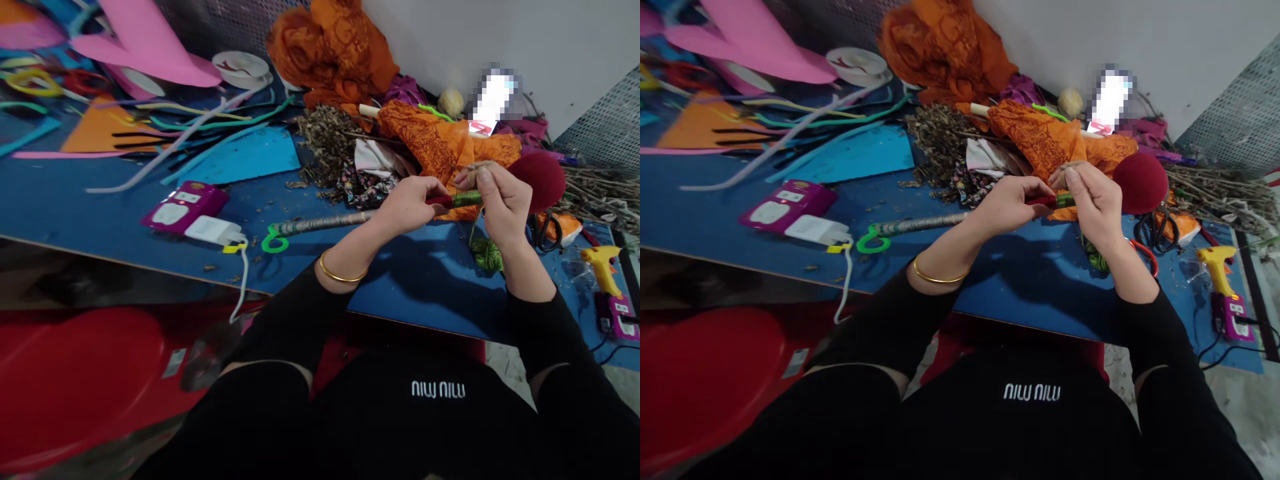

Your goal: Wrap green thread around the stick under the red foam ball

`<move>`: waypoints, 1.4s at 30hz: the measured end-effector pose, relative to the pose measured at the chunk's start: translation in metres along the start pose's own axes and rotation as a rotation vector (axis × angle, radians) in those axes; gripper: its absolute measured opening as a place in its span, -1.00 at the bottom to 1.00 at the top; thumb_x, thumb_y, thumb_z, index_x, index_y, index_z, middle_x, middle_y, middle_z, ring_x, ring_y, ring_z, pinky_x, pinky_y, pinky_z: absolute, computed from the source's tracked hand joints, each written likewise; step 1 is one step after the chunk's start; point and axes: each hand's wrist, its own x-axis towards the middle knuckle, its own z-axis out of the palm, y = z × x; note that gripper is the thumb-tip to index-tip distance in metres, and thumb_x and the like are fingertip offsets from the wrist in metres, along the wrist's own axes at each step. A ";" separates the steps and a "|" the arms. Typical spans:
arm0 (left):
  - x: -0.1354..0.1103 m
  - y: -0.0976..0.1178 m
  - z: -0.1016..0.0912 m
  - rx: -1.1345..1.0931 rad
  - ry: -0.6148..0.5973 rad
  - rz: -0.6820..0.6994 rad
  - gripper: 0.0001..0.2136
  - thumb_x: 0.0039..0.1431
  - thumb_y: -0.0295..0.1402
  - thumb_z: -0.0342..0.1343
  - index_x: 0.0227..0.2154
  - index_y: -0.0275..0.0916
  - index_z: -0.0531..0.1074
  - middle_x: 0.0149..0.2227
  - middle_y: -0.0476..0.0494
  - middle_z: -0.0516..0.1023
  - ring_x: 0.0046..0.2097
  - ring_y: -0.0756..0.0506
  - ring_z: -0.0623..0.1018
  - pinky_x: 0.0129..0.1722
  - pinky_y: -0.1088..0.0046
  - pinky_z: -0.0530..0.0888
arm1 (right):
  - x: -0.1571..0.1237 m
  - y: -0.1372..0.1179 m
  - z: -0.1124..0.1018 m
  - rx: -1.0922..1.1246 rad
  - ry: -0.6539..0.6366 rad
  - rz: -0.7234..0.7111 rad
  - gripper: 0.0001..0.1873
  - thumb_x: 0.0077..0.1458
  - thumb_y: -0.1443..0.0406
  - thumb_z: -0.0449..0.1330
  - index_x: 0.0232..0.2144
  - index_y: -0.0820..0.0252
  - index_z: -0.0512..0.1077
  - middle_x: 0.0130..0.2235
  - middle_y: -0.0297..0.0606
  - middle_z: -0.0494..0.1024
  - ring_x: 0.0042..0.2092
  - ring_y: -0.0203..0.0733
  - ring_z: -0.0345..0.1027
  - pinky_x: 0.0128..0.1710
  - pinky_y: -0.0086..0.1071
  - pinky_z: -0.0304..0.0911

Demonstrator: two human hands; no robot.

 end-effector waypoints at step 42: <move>-0.003 0.005 -0.025 0.400 0.122 0.076 -0.67 0.11 -0.41 0.26 -0.04 -0.10 0.68 -0.04 -0.12 0.74 0.00 -0.25 0.68 0.02 0.24 0.54 | 0.025 0.016 -0.109 0.329 -0.118 0.482 -0.72 0.04 0.19 0.47 -0.58 0.21 0.58 -0.50 -0.25 0.64 -0.77 -0.53 0.16 -0.83 -0.44 -0.24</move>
